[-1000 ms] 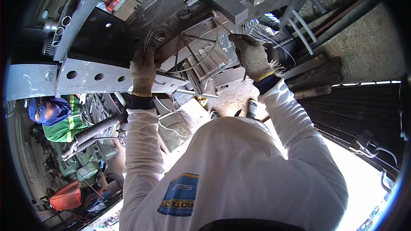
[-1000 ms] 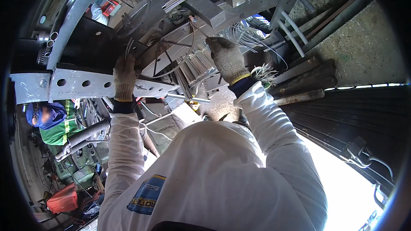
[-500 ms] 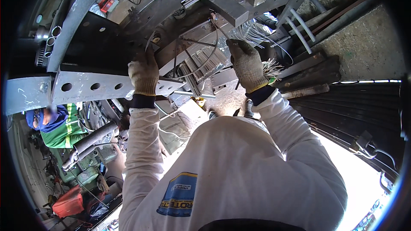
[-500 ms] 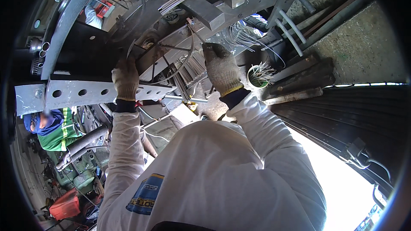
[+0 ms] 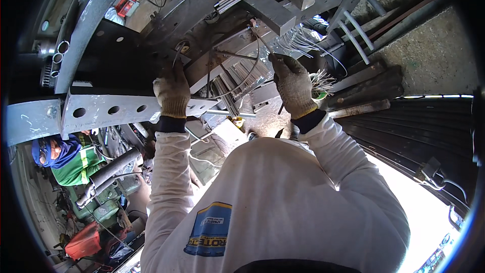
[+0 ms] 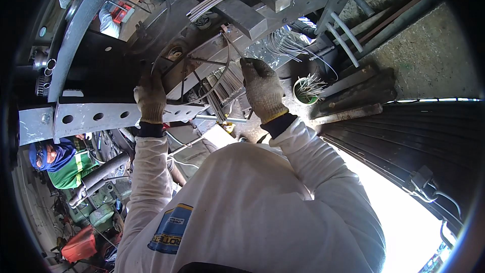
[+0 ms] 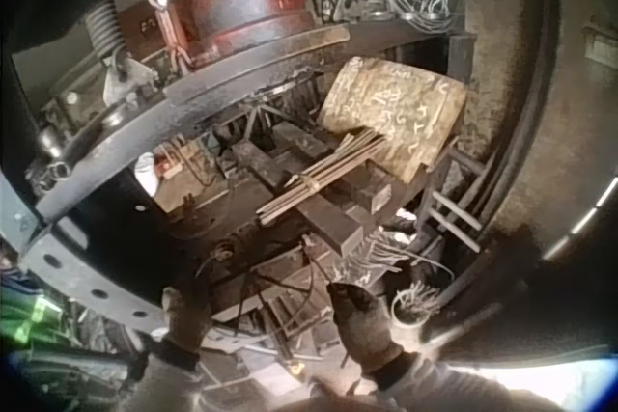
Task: The person inserts metal rods into a circular wire frame and bends the ends around the frame to secure them in place.
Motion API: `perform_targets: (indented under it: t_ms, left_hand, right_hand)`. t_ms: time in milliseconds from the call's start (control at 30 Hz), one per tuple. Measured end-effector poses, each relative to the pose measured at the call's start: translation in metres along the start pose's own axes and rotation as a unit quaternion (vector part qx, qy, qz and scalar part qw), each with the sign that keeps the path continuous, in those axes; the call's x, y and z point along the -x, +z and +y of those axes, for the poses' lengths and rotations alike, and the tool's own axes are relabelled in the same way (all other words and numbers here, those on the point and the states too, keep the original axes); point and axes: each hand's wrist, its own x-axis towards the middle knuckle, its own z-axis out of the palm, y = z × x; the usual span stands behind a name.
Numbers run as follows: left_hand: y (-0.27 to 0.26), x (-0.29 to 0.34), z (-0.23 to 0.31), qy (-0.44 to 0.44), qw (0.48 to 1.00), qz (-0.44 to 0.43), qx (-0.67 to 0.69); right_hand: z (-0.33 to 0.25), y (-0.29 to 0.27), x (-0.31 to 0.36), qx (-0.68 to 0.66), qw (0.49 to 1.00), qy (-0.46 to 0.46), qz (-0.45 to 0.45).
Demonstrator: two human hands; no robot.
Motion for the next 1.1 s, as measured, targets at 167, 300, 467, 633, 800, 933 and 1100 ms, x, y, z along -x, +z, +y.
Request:
perform_targets:
  t_ms: [167, 300, 467, 633, 800, 933, 1100]
  left_hand:
    - [-0.012, -0.002, 0.005, -0.041, 0.99, -0.009, 0.137]
    - [-0.011, -0.002, 0.006, -0.046, 0.988, -0.005, 0.149]
    - [0.007, 0.0, -0.001, 0.053, 0.993, 0.103, 0.025]
    - [0.017, 0.001, -0.003, 0.048, 0.988, 0.133, 0.055]
    - [-0.02, -0.006, 0.019, -0.174, 0.947, -0.014, 0.269]
    - [-0.011, -0.001, 0.013, -0.155, 0.939, 0.033, 0.306]
    - [-0.005, 0.0, 0.013, -0.129, 0.913, 0.072, 0.379]
  right_hand:
    - [-0.003, 0.004, 0.002, -0.003, 1.0, 0.016, 0.017]
    - [0.01, 0.002, 0.0, 0.032, 0.995, -0.094, 0.029]
    - [0.001, 0.011, 0.004, -0.083, 0.996, 0.009, 0.024]
    - [0.003, 0.021, 0.005, -0.389, 0.91, 0.132, -0.058]
    - [-0.003, 0.027, 0.009, -0.439, 0.877, 0.16, -0.112]
    - [0.007, 0.042, 0.012, -0.429, 0.887, 0.151, -0.086]
    - [0.016, 0.102, 0.015, -0.388, 0.916, 0.044, 0.088]
